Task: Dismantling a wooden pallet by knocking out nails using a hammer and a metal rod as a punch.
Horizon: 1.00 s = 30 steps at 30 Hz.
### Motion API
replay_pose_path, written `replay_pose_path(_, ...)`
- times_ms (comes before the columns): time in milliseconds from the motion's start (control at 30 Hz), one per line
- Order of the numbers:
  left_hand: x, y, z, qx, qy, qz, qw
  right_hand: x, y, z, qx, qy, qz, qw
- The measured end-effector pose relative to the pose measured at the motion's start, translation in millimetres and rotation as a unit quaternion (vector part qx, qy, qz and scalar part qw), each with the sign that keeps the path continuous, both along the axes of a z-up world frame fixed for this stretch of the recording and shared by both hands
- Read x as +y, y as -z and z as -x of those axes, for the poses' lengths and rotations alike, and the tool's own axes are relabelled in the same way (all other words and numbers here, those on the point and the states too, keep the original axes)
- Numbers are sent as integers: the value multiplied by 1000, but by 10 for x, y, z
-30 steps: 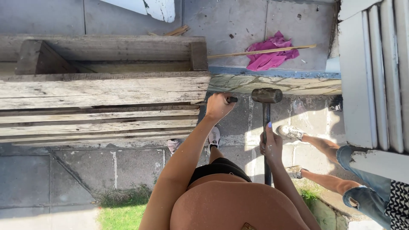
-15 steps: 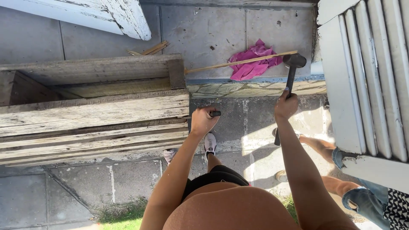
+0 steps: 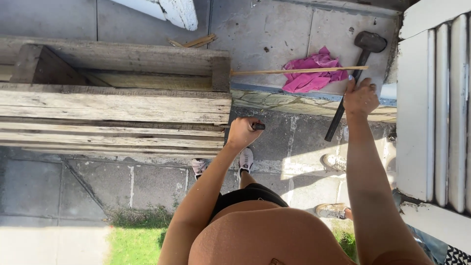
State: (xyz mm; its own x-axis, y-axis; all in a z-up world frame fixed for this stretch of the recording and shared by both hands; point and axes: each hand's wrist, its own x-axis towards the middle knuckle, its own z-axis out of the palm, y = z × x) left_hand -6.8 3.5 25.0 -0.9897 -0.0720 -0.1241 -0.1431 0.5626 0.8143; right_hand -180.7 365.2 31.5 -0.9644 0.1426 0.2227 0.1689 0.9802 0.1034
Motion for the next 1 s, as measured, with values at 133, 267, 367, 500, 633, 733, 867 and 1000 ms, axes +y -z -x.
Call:
replay_pose_path(133, -56, -52, 24, 2, 46, -9, 999, -1224, -874, -916, 136, -139, 353, 915)
replay_pose_path(267, -283, -158, 30, 24, 115, 46, 992, -2450, -709, -1698, 84, -285, 539, 788)
replay_pose_path(367, -647, -748, -137, 53, 217, 198, 955, -2900, -558, -1798, 50, -313, 533, 785)
replay_pose_path(500, -1492, -1890, 19, 201, 157, 161, 954, -3079, -629, -1656, 168, -258, 384, 870)
replay_pose_path(633, -2091, -1593, 424, 331, -9, 369, 868, -3172, -830, -1549, 225, -321, 316, 864)
replay_pose_path(733, -2152, -1211, 492, 283, -24, 365, 887, -3159, -606, -1425, 261, -311, 300, 863)
replay_pose_path(867, -2092, -1212, 448, 295, -43, 359, 884, -3126, -355, -1320, 287, -303, 282, 864)
replay_pose_path(1000, -2103, -1187, 487, 251, -39, 365, 896, -3145, -192, -1105, 350, -292, 282, 844)
